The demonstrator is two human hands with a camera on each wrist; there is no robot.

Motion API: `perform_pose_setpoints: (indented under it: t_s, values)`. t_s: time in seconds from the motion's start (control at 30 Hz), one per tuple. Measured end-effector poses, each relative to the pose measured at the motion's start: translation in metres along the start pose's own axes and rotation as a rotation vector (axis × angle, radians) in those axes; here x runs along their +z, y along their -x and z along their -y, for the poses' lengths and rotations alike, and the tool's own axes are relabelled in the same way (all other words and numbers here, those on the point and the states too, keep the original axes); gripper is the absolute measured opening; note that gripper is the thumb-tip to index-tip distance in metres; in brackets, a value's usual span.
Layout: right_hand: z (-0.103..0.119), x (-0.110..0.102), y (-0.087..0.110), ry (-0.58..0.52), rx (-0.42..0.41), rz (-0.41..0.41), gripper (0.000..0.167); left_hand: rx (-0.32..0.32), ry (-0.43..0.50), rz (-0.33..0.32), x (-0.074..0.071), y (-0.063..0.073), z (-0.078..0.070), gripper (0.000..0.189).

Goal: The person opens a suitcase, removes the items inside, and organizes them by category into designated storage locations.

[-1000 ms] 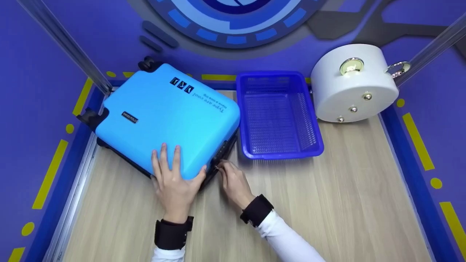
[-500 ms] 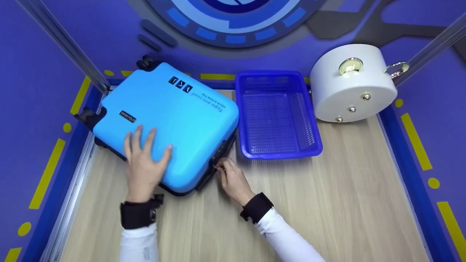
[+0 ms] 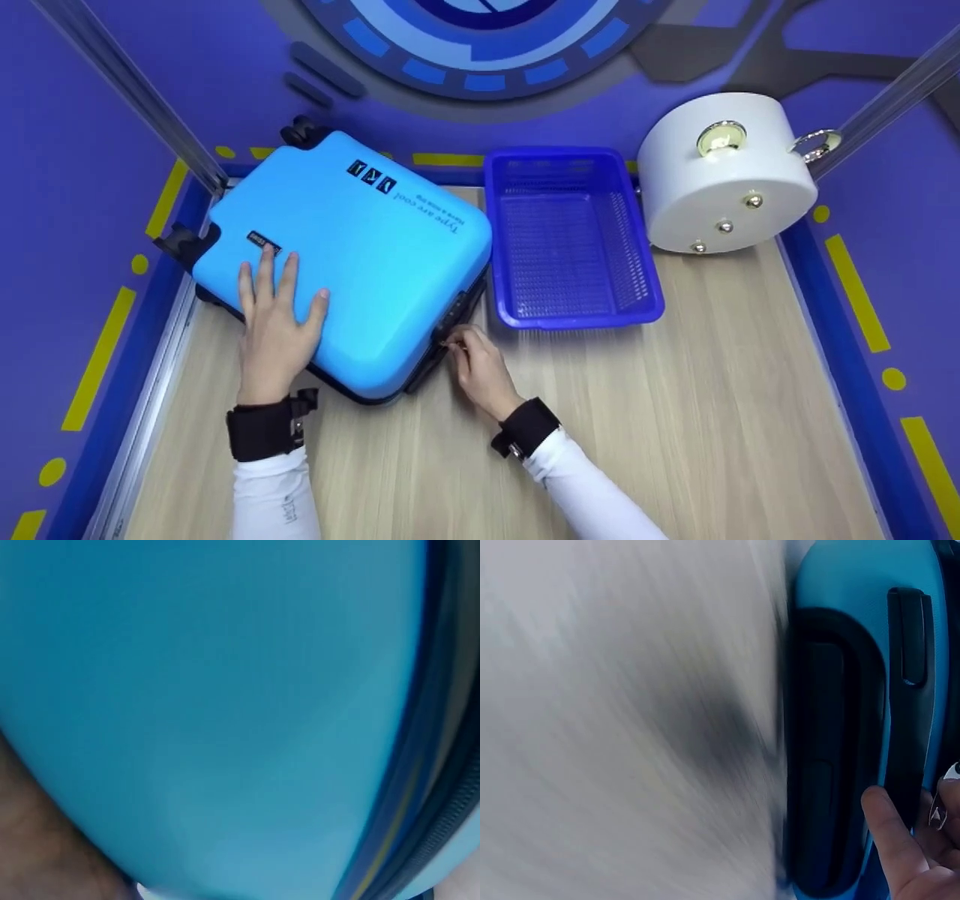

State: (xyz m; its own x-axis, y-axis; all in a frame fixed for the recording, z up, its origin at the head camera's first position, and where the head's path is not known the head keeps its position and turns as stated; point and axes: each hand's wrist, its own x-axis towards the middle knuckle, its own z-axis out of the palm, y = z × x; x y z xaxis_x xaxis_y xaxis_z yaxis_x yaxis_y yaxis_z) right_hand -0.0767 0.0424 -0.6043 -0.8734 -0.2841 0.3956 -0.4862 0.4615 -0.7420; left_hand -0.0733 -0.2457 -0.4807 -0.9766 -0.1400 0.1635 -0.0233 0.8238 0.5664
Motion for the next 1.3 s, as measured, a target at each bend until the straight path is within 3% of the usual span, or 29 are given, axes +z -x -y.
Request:
perform_pose_setpoints:
  t_s: [0.37, 0.7, 0.8, 0.97, 1.1, 1.23, 1.3]
  values:
    - [-0.002, 0.000, -0.005, 0.000, 0.039, -0.020, 0.006, -0.033, -0.024, -0.034, 0.004, 0.020, -0.003, 0.071]
    - [-0.004, -0.002, -0.017, 0.012, 0.073, -0.015, 0.007, -0.157, -0.079, -0.123, 0.018, 0.046, -0.018, 0.075]
    - [-0.004, -0.003, -0.019, 0.000, 0.073, -0.001, 0.009, -0.139, -0.080, -0.143, 0.020, 0.054, -0.018, 0.078]
    - [-0.005, -0.008, -0.014, 0.034, 0.055, -0.001, 0.008, -0.035, -0.090, -0.060, 0.013, 0.065, -0.013, 0.091]
    - [-0.006, -0.012, -0.009, 0.074, 0.002, -0.040, 0.009, 0.140, -0.086, 0.031, 0.008, 0.070, -0.010, 0.106]
    - [-0.005, -0.015, -0.006, 0.085, -0.029, -0.069, 0.009, 0.353, -0.064, 0.005, 0.015, 0.067, -0.011, 0.109]
    - [-0.005, -0.015, -0.004, 0.085, -0.021, -0.064, 0.009, 0.419, -0.068, -0.039, 0.022, 0.064, -0.012, 0.109]
